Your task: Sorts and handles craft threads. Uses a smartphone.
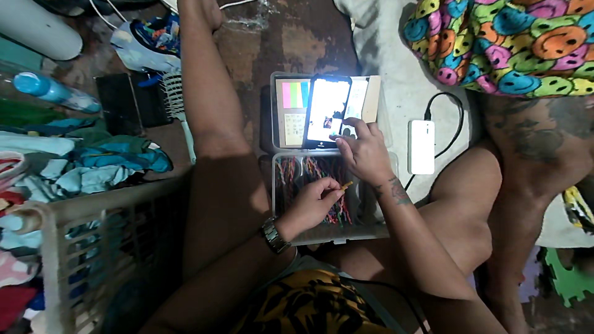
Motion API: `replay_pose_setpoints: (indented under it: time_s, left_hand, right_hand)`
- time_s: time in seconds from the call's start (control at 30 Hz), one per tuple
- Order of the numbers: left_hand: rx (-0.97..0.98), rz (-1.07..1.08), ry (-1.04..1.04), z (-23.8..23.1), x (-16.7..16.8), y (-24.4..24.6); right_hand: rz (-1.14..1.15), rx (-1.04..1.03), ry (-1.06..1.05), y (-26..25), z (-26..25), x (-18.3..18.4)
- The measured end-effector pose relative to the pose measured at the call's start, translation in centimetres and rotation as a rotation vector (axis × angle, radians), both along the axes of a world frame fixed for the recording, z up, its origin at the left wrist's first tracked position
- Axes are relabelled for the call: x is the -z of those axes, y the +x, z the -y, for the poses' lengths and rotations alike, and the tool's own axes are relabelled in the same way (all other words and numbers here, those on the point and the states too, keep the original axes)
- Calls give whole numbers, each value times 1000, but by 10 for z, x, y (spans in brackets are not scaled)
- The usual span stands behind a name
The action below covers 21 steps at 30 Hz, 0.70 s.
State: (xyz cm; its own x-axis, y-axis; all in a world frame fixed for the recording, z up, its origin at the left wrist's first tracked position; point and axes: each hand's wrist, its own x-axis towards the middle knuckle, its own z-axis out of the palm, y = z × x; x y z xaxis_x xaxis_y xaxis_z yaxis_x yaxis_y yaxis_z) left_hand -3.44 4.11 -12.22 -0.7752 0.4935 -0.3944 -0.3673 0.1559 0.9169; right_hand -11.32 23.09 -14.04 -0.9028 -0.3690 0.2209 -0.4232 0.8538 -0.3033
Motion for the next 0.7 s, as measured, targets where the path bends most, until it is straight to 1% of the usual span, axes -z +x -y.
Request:
replay_pose_setpoints:
  time_s: [0.7]
  left_hand:
    - [3,2,-2,0,0,0]
  right_hand:
    - [2,-1,-6,-1,0,0]
